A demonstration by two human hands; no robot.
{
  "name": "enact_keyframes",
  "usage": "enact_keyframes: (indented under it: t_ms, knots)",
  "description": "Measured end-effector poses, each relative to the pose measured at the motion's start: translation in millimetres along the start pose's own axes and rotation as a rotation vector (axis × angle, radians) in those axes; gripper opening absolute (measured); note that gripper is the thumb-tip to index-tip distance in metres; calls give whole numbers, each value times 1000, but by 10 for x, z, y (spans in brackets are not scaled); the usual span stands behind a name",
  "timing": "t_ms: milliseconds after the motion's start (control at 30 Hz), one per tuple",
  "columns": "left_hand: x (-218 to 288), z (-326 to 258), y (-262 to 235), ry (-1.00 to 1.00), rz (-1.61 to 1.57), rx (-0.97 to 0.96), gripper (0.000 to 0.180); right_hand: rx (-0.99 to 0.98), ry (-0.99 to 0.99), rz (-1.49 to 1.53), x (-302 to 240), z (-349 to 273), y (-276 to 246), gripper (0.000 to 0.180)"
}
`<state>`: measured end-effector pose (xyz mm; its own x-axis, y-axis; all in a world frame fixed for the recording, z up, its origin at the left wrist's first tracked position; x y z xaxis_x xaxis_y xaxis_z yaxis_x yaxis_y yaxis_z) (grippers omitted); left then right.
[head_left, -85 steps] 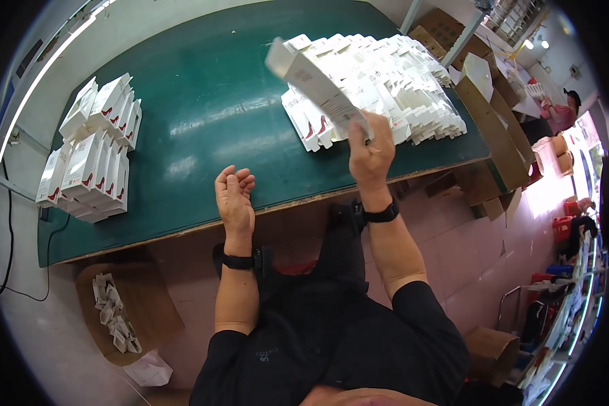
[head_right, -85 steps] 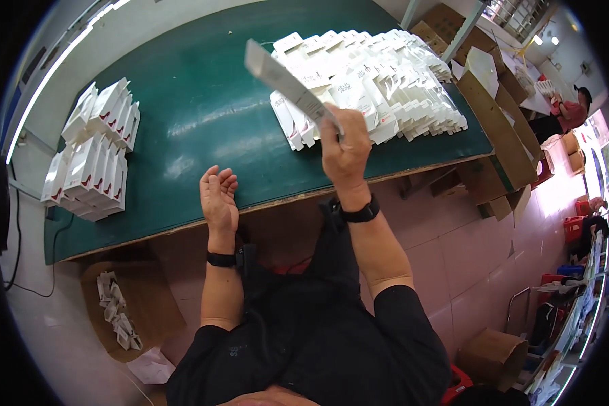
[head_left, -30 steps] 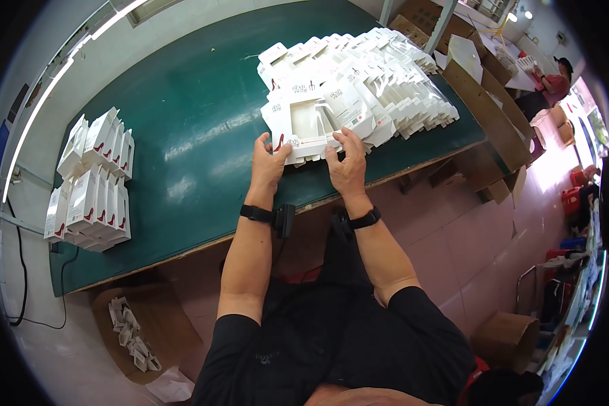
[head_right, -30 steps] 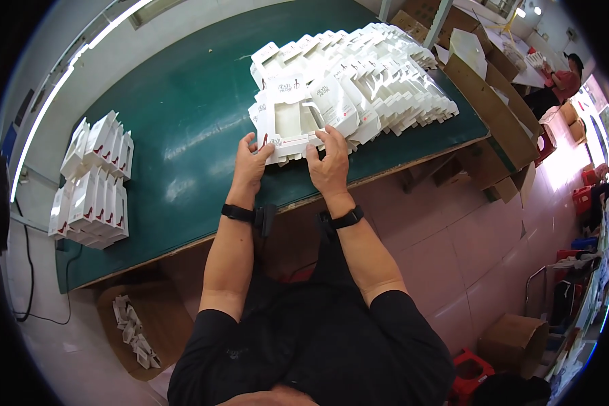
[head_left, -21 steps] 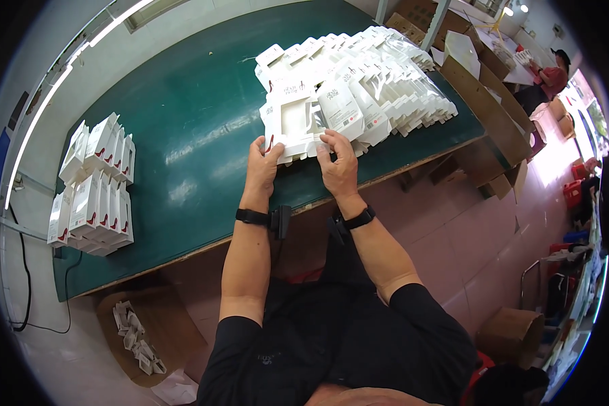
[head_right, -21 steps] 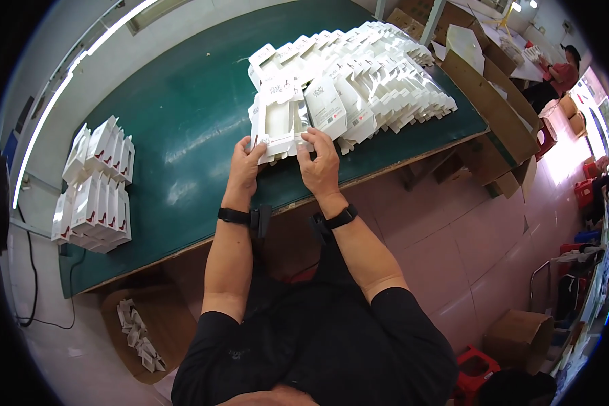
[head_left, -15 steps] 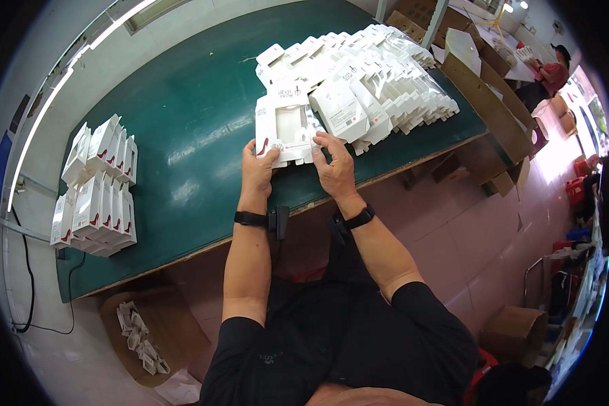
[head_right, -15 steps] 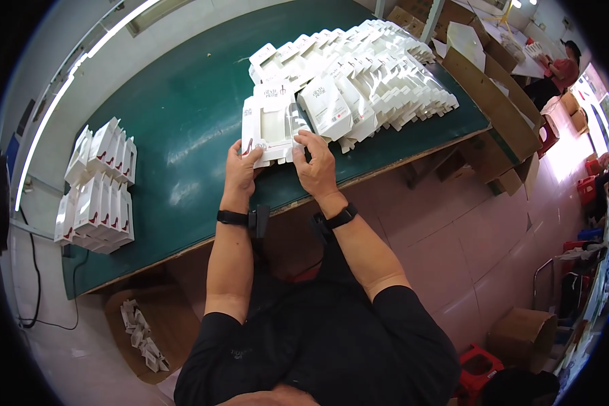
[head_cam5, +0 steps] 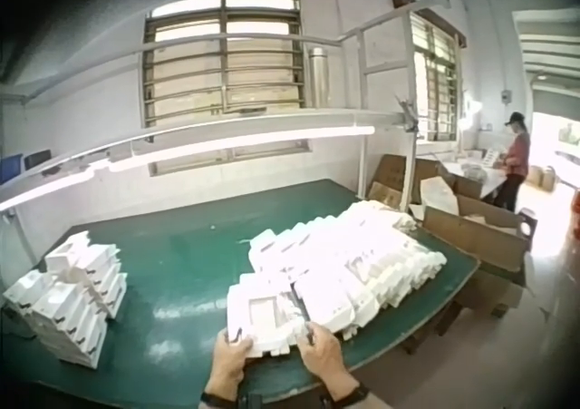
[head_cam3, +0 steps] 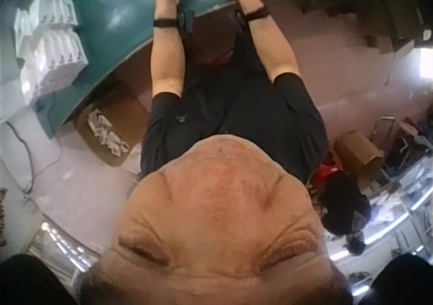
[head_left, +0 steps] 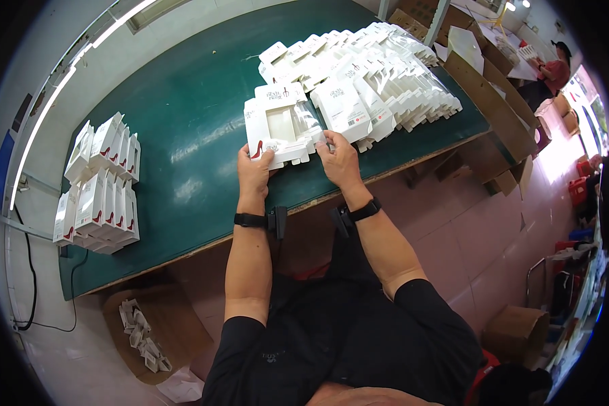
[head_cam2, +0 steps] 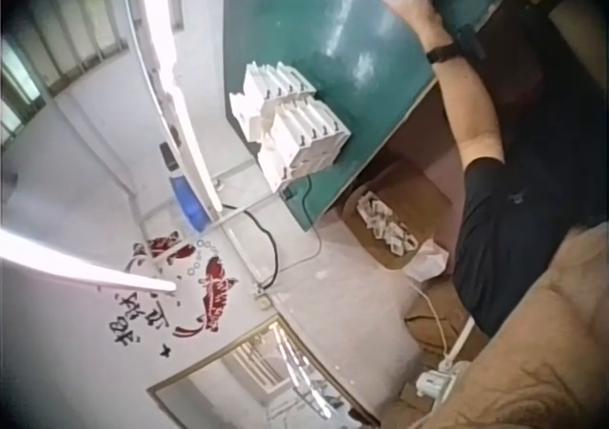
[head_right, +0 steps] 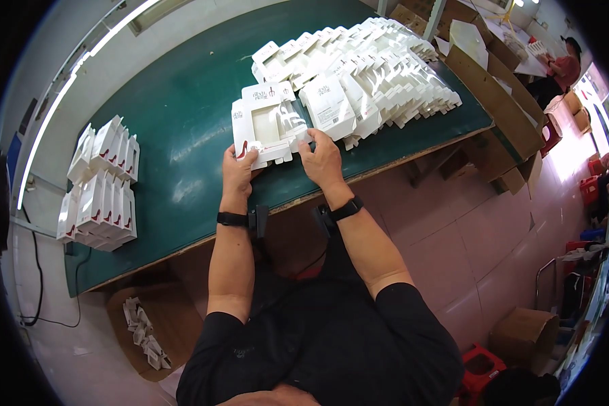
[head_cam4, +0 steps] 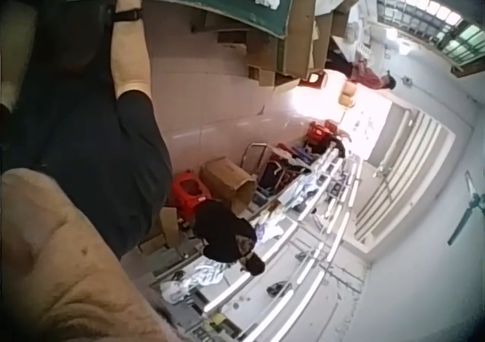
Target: The person picks up a flat white box, folds the sides and flaps by hand, and places the assembled box onto a stack.
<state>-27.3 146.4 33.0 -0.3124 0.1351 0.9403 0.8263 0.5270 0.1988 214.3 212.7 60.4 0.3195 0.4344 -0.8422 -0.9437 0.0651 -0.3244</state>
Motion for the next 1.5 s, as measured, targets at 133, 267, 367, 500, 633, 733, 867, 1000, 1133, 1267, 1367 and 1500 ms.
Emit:
enact_keyframes:
  t_ms: [133,267,367,500,633,733,867,1000,1133,1267,1367,1500]
  knots:
    - [16,19,-24,4,26,9,65,-53,56,-1,80,83,129,54]
    - [12,48,-20,3,58,15,65,-53,130,97,298,146,253,60]
    - [-6,56,-48,-16,67,23,65,-63,203,175,378,198,333,62]
    - [-16,67,-77,-14,75,15,66,-104,324,291,377,179,408,62]
    - [-50,74,-144,-22,124,13,65,-142,379,424,261,115,463,61]
    - [-29,-12,-90,2,179,-14,60,-146,378,437,245,96,435,60]
    - [60,-65,-57,74,255,-1,56,-170,391,442,235,86,428,60]
    - [100,-108,-61,63,321,11,56,-203,448,539,246,62,454,55]
    - [98,-90,-129,42,275,2,59,-222,575,666,288,17,527,50]
    - [50,-81,-174,-20,156,-29,59,-244,633,708,283,8,596,48]
    - [23,-77,-213,-34,139,-28,60,-300,613,622,270,31,680,52]
    - [-11,-61,-247,-37,119,-19,60,-219,179,290,-7,201,558,55]
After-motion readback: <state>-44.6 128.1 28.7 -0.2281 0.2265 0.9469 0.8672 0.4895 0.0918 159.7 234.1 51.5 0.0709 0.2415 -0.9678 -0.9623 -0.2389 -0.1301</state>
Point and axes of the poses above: each hand's wrist, its own z-axis towards the middle knuckle, its own y-axis out of the palm, x = y × z, the point moved 9 cm from there along z, towards the middle knuckle, and after that the axes turned 8 degrees about -y, right-handed, at the moved point
